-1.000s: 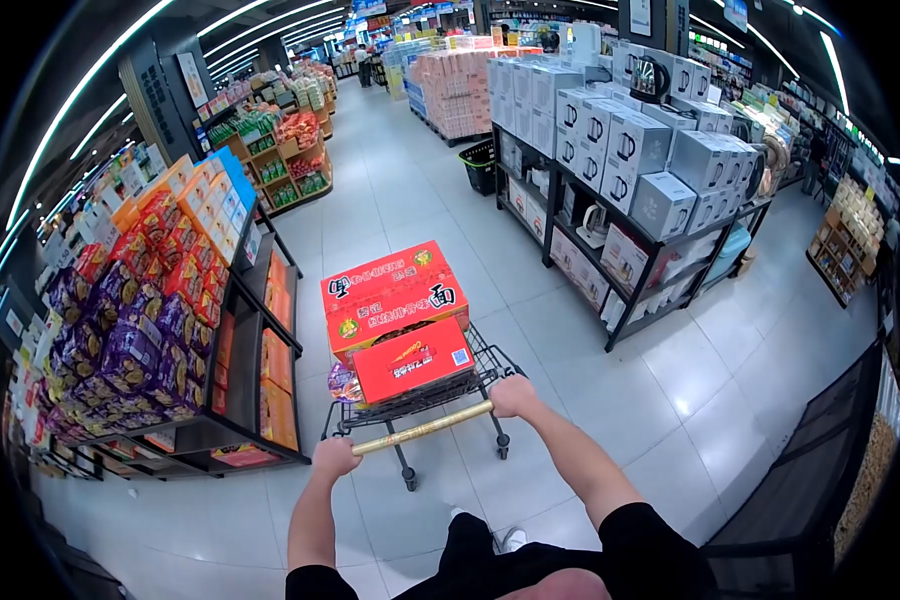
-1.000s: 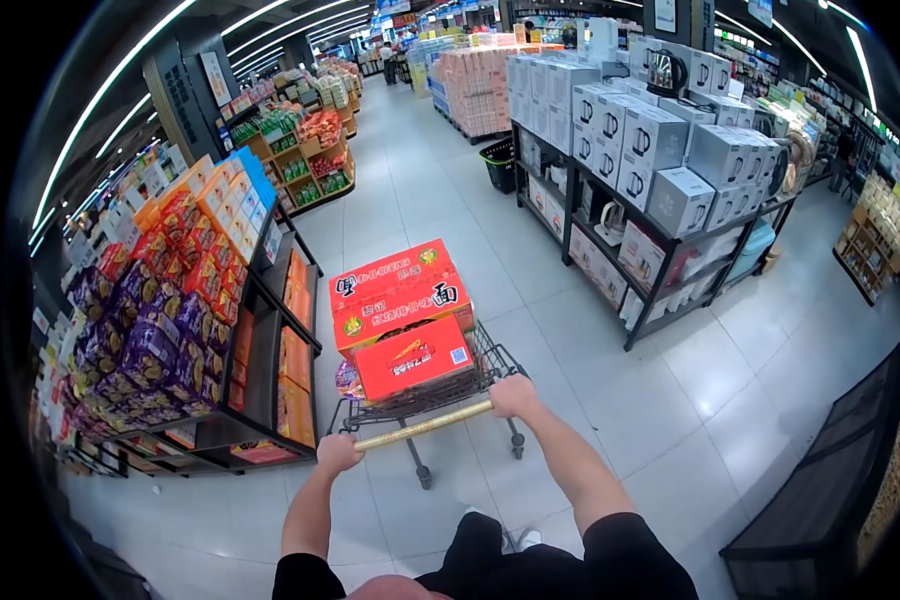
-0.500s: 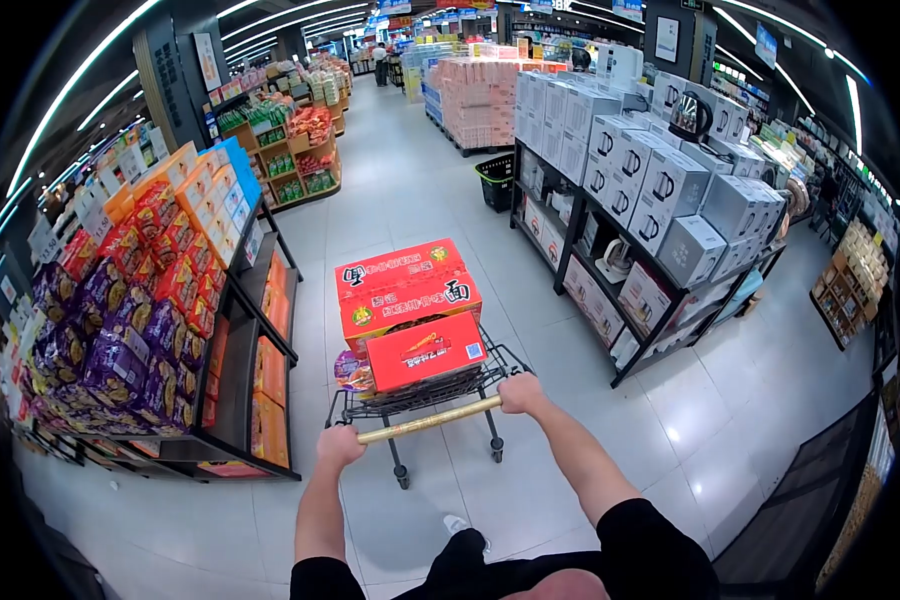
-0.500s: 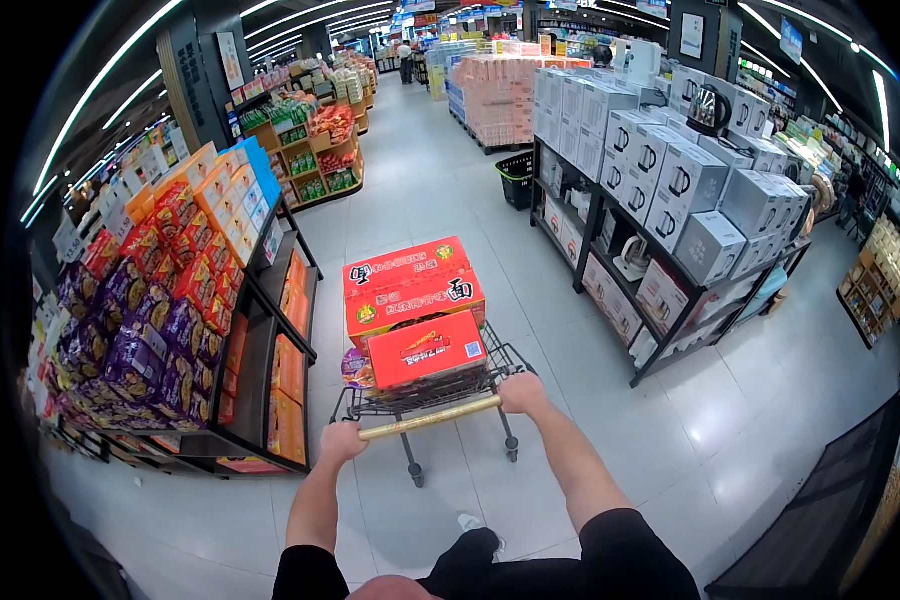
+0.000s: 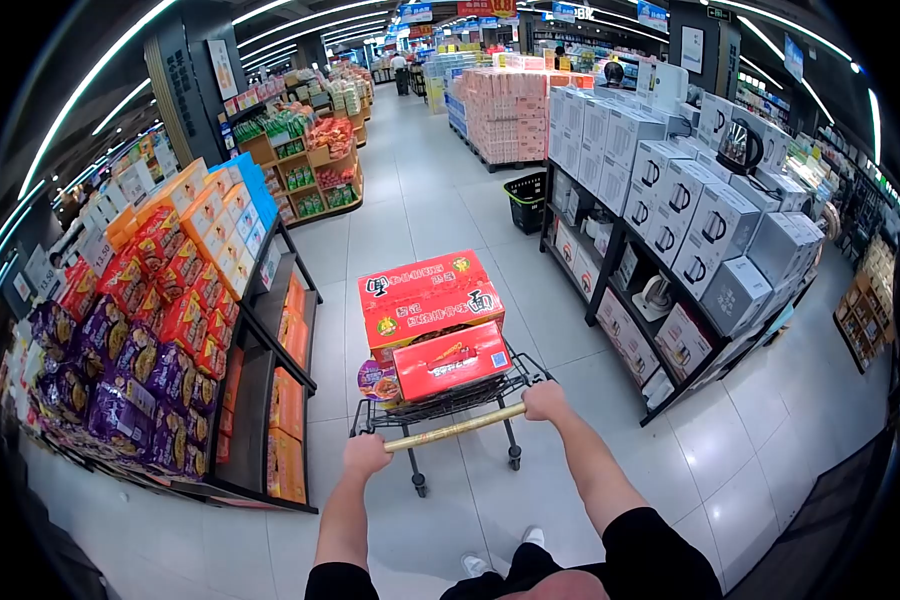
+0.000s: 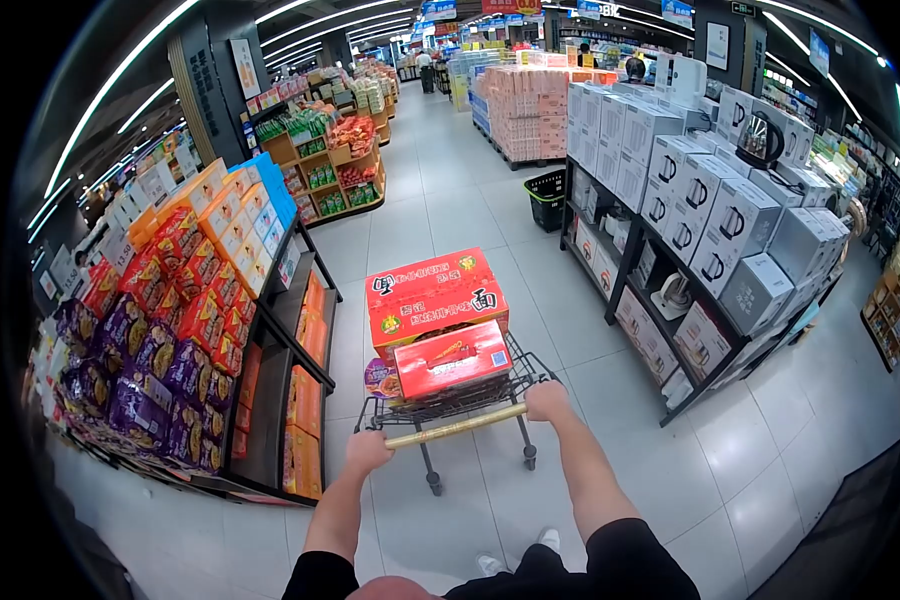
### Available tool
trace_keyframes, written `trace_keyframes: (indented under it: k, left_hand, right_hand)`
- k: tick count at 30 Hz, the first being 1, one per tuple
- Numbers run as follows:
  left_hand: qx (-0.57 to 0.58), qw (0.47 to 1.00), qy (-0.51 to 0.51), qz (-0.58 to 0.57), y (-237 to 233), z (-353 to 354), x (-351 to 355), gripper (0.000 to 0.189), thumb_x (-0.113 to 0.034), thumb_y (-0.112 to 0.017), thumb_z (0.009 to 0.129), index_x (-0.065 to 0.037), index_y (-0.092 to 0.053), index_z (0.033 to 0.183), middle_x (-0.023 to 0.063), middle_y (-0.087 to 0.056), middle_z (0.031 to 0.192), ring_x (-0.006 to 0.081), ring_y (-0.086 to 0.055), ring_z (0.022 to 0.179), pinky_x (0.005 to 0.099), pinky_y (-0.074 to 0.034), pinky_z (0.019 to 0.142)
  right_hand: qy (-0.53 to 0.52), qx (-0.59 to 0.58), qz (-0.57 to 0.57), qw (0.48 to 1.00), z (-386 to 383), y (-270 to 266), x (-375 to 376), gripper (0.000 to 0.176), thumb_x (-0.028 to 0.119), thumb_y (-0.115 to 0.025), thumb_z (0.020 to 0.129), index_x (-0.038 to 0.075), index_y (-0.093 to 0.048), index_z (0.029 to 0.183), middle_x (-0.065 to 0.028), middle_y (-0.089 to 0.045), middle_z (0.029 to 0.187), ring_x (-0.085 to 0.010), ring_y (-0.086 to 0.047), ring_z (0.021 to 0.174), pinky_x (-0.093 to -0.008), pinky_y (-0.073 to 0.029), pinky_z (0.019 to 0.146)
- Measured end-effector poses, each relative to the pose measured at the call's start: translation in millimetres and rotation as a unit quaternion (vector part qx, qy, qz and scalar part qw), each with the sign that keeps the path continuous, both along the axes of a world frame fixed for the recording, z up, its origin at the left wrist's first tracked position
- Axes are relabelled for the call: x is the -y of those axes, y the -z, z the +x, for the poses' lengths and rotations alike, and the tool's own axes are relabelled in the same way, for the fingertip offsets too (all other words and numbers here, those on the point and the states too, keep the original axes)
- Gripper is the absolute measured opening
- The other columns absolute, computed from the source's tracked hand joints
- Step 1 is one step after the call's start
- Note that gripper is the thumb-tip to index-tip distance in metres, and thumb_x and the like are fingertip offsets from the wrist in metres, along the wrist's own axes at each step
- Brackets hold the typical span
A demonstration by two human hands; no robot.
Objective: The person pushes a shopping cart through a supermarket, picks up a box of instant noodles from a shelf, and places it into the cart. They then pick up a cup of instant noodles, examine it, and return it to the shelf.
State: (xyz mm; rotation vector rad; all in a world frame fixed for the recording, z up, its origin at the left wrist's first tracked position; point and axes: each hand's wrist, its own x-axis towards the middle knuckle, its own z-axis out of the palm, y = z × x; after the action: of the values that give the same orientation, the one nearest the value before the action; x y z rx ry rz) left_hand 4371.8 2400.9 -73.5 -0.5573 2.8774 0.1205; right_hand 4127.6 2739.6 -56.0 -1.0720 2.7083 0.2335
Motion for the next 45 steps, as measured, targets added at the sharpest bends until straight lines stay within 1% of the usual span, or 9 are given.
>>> trace_keyframes:
  k: [12,20,22,26,29,33,40,43,45]
  left_hand:
    - [-0.022,0.999,-0.017,-0.041,14,-129,69,0.025,-0.034,-0.064,0.077,-0.013,-0.074,0.087,0.0106,-0.072,0.086,0.0279,-0.07,0.084,0.0417,-0.056,0.074]
    - [-0.051,0.996,-0.039,-0.061,13,-216,110,0.023,-0.032,-0.066,0.077,-0.01,-0.072,0.084,0.0116,-0.071,0.08,0.0296,-0.07,0.078,0.0422,-0.056,0.071]
    - [-0.05,0.996,-0.041,-0.062,14,-236,122,0.022,-0.031,-0.066,0.076,-0.01,-0.071,0.083,0.0114,-0.071,0.079,0.0296,-0.07,0.076,0.0421,-0.056,0.07]
    - [-0.068,0.994,-0.039,-0.079,13,-279,150,0.02,-0.03,-0.067,0.075,-0.011,-0.07,0.08,0.0106,-0.071,0.077,0.0293,-0.07,0.074,0.0416,-0.056,0.068]
    - [-0.079,0.992,-0.041,-0.086,13,-312,176,0.02,-0.03,-0.067,0.075,-0.011,-0.07,0.079,0.0103,-0.071,0.077,0.0289,-0.07,0.073,0.0413,-0.056,0.067]
    - [-0.084,0.991,-0.051,-0.089,21,-361,215,0.02,-0.031,-0.067,0.075,-0.012,-0.07,0.078,0.0099,-0.071,0.075,0.0285,-0.07,0.073,0.0412,-0.056,0.066]
    - [-0.07,0.992,-0.049,-0.087,20,-451,295,0.019,-0.03,-0.065,0.076,-0.013,-0.071,0.084,0.008,-0.072,0.08,0.0272,-0.071,0.077,0.0404,-0.056,0.068]
    - [-0.071,0.994,-0.04,-0.07,8,-487,322,0.019,-0.029,-0.064,0.076,-0.013,-0.071,0.085,0.0075,-0.072,0.08,0.027,-0.071,0.077,0.0408,-0.056,0.068]
    - [-0.064,0.994,-0.041,-0.073,7,-514,343,0.019,-0.029,-0.064,0.076,-0.013,-0.071,0.085,0.0078,-0.072,0.08,0.0271,-0.071,0.077,0.0408,-0.056,0.068]
  right_hand:
    - [-0.042,0.002,-0.031,0.999,-147,3,74,0.019,0.023,-0.062,0.072,0.014,-0.073,0.084,-0.0089,-0.072,0.082,-0.0293,-0.07,0.078,-0.0422,-0.056,0.07]
    - [-0.057,0.04,-0.016,0.997,-250,1,128,0.021,0.022,-0.064,0.071,0.009,-0.075,0.083,-0.012,-0.073,0.085,-0.0285,-0.071,0.081,-0.0402,-0.057,0.074]
    - [-0.069,0.025,-0.031,0.997,-274,6,143,0.019,0.023,-0.063,0.072,0.011,-0.074,0.083,-0.0111,-0.072,0.082,-0.03,-0.071,0.077,-0.0416,-0.057,0.069]
    - [-0.076,0.011,-0.044,0.996,-321,10,173,0.018,0.023,-0.063,0.071,0.01,-0.073,0.079,-0.0105,-0.072,0.081,-0.0298,-0.071,0.076,-0.0418,-0.056,0.068]
    - [-0.07,0.021,-0.036,0.997,-351,0,201,0.02,0.023,-0.065,0.071,0.009,-0.075,0.082,-0.012,-0.073,0.084,-0.0283,-0.072,0.081,-0.0394,-0.057,0.074]
    - [-0.064,0.038,-0.015,0.997,-399,-7,237,0.021,0.024,-0.065,0.073,0.009,-0.075,0.085,-0.0117,-0.073,0.088,-0.0284,-0.071,0.084,-0.0402,-0.057,0.076]
    - [-0.055,0.054,0.006,0.997,-483,-18,313,0.025,0.024,-0.062,0.075,0.009,-0.075,0.09,-0.0116,-0.073,0.093,-0.0285,-0.071,0.088,-0.041,-0.056,0.079]
    - [-0.051,0.044,-0.004,0.998,-519,-15,343,0.022,0.023,-0.06,0.073,0.01,-0.074,0.084,-0.0139,-0.072,0.085,-0.0308,-0.071,0.081,-0.0417,-0.056,0.074]
    - [-0.045,0.042,-0.009,0.998,-541,-18,362,0.022,0.023,-0.06,0.073,0.01,-0.074,0.084,-0.0141,-0.073,0.085,-0.0307,-0.071,0.082,-0.0416,-0.056,0.074]
